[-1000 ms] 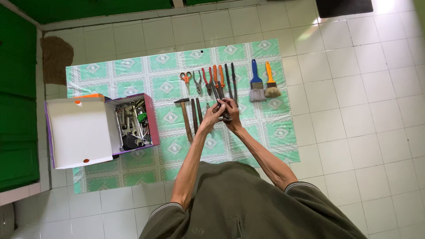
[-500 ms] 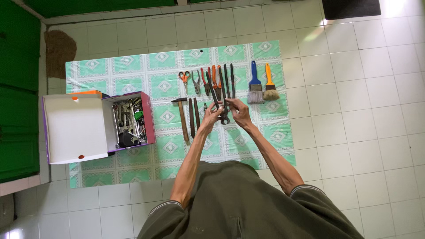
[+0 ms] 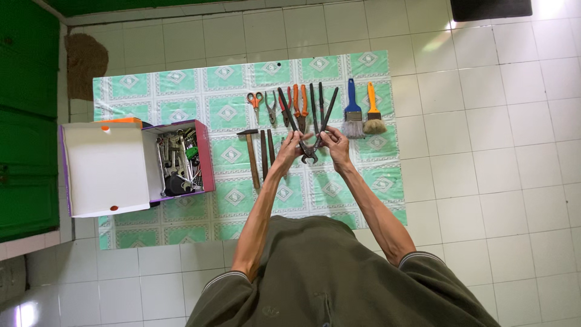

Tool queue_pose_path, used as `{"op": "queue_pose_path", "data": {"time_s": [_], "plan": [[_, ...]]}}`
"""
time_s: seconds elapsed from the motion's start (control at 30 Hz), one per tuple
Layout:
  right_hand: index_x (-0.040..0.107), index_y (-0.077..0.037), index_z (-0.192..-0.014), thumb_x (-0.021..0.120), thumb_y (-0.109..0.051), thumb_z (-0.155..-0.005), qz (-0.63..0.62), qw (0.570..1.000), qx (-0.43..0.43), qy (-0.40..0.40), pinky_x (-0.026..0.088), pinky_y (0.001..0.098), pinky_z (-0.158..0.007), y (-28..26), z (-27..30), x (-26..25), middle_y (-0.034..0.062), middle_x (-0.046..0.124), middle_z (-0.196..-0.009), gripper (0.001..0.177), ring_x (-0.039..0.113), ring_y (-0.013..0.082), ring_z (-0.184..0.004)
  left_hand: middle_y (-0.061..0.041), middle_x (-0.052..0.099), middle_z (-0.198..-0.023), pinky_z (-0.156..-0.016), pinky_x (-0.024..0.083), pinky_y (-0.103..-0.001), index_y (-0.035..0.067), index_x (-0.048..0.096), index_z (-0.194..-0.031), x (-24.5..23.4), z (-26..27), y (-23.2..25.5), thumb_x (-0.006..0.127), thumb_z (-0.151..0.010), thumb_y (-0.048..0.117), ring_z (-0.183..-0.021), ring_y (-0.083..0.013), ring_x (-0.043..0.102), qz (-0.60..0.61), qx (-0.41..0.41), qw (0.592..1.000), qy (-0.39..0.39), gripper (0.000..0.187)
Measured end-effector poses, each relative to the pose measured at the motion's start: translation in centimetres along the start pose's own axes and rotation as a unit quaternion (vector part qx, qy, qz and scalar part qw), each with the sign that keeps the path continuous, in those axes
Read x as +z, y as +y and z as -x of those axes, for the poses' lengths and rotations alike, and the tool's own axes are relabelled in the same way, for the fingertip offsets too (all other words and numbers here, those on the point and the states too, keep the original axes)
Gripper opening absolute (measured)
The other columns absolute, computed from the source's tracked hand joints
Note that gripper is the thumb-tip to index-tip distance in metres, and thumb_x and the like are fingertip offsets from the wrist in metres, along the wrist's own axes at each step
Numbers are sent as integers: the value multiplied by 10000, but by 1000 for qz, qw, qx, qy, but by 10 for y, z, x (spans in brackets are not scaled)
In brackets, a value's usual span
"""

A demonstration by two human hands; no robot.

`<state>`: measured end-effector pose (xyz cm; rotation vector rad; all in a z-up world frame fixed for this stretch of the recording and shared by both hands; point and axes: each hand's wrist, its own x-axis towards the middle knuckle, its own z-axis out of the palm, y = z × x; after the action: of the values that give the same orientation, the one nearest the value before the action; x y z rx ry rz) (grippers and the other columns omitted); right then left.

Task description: The person removes various tools from a box and arranges them in a line on a patterned mat. The person handles pliers, scissors, wrenches, a hammer, and paintbrushes, placing each item neatly on the mat.

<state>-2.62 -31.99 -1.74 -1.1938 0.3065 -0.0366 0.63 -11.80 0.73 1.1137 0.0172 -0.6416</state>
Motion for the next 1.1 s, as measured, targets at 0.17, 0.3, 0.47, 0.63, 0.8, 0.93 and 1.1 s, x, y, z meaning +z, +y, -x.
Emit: {"op": "queue_pose_path", "data": {"time_s": [0.17, 0.3, 0.47, 0.63, 0.8, 0.93, 1.1], "plan": [[638, 23, -1303, 691, -125, -990, 7, 1000, -8, 19, 599, 288, -763, -2, 5, -2, 80, 758, -990, 350, 719, 120, -855, -71, 680, -1203, -918, 614, -427, 68, 572, -1193, 0, 2, -3, 402, -1095, 444, -1113, -239, 715, -134, 33, 990, 5, 424], [634, 44, -1323, 687, -112, -993, 34, 999, -27, -6, 613, 307, -799, -6, 8, -5, 95, 755, -972, 368, 722, 137, -853, -81, 723, -1114, -870, 650, -391, 38, 612, -1141, 4, 2, -2, 450, -1097, 395, -1038, -214, 749, -137, 54, 989, -23, 395], [613, 66, -1335, 683, -103, -999, 65, 996, -40, -47, 615, 323, -847, -16, 14, 4, 119, 757, -1056, 382, 743, 161, -923, -86, 759, -1039, -777, 639, -328, 12, 691, -1138, 22, 3, 5, 528, -1076, 352, -983, -147, 747, -243, 65, 968, 24, 382], [600, 57, -1386, 690, -143, -1002, 186, 981, -55, -13, 602, 310, -870, -32, 21, 14, 98, 758, -1095, 443, 722, 153, -982, -111, 762, -982, -704, 619, -321, 82, 669, -1335, 31, 7, 7, 551, -1062, 367, -878, -135, 717, -265, 32, 962, 64, 412], [571, 46, -1413, 747, -132, -904, 254, 963, -83, -45, 601, 330, -822, -40, 29, 17, 118, 687, -1181, 567, 697, 173, -960, -86, 755, -1085, -749, 634, -319, 114, 596, -1451, 37, 5, -5, 575, -1048, 385, -957, -137, 717, -225, 26, 972, 64, 487], [534, 36, -1428, 801, -164, -878, 286, 955, -37, -63, 613, 335, -814, -32, 33, 8, 138, 671, -1197, 643, 704, 174, -958, -99, 741, -1186, -774, 650, -322, 128, 592, -1459, 43, 11, -7, 612, -1023, 400, -1017, -156, 721, -220, 25, 975, 35, 514], [492, -6, -1510, 782, -217, -930, 173, 978, 8, -120, 596, 314, -892, -19, 30, -13, 102, 688, -1300, 681, 694, 140, -1088, -148, 708, -1205, -693, 640, -347, 172, 439, -1499, 55, 11, -1, 693, -924, 353, -985, -218, 736, -231, -9, 969, 92, 654]]}}
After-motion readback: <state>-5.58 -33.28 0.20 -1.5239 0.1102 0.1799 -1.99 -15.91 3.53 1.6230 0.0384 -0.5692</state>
